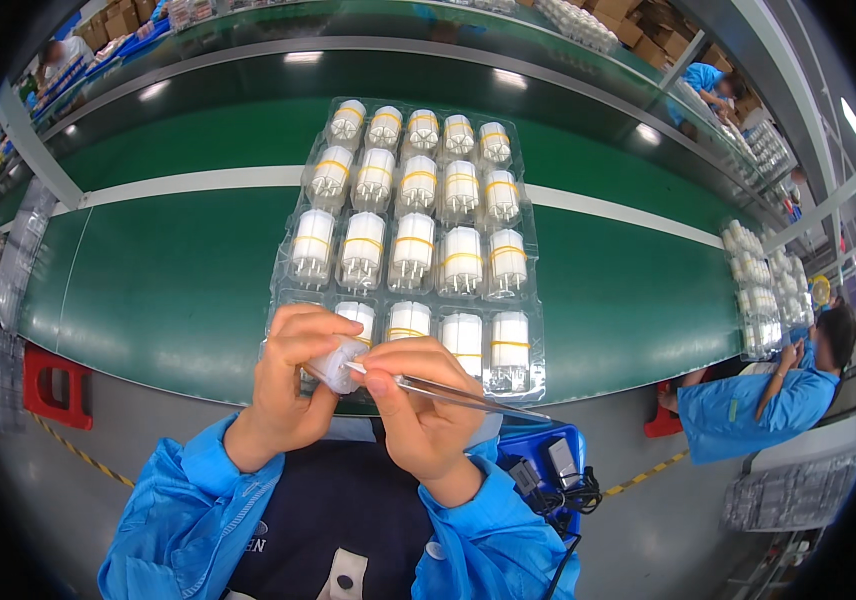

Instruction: The person uses tweezers to insert small white components into cylindrical white objects arranged in a clear plastic tray. They repeatedly pick up each object, insert the component, and place it back into the tray, working through multiple units on a green factory table.

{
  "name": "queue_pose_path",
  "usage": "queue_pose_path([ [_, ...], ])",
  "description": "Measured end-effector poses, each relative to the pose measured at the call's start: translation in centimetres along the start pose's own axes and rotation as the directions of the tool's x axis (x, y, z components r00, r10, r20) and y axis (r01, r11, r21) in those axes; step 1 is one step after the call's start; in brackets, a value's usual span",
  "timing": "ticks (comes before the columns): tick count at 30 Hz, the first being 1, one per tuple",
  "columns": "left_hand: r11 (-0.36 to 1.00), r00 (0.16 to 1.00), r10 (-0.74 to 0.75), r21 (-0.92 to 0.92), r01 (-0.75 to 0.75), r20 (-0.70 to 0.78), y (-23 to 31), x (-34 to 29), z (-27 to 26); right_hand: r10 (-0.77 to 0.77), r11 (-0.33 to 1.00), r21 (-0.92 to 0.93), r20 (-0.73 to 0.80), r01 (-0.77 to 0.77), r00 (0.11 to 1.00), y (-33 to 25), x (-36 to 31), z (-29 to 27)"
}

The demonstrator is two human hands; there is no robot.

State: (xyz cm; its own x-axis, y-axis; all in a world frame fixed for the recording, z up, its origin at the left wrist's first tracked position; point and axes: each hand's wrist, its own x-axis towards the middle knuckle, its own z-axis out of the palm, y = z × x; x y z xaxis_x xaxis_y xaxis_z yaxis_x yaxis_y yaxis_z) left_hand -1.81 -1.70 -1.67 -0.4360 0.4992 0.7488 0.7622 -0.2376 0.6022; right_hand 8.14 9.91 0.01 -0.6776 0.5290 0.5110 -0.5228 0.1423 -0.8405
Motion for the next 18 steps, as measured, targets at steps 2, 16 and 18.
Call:
queue_pose_path([
  [2,0.999,1.000,0.028,0.017,-0.029,0.008,-0.1,0.0,-0.1,0.011,0.997,-0.074,0.033,-0.009,0.999,-0.5,0.2,0.0],
  [16,0.794,0.946,-0.222,-0.521,0.315,0.234,0.7,-0.3,-0.7,-0.052,0.987,-0.143,0.155,0.075,0.987,-2.2,2.1,-1.8],
  [18,0.762,0.943,-0.234,-0.558,0.330,0.238,0.6,-0.4,-0.6,-0.080,0.972,-0.199,0.210,0.123,0.974,-2.4,2.3,-1.9],
])
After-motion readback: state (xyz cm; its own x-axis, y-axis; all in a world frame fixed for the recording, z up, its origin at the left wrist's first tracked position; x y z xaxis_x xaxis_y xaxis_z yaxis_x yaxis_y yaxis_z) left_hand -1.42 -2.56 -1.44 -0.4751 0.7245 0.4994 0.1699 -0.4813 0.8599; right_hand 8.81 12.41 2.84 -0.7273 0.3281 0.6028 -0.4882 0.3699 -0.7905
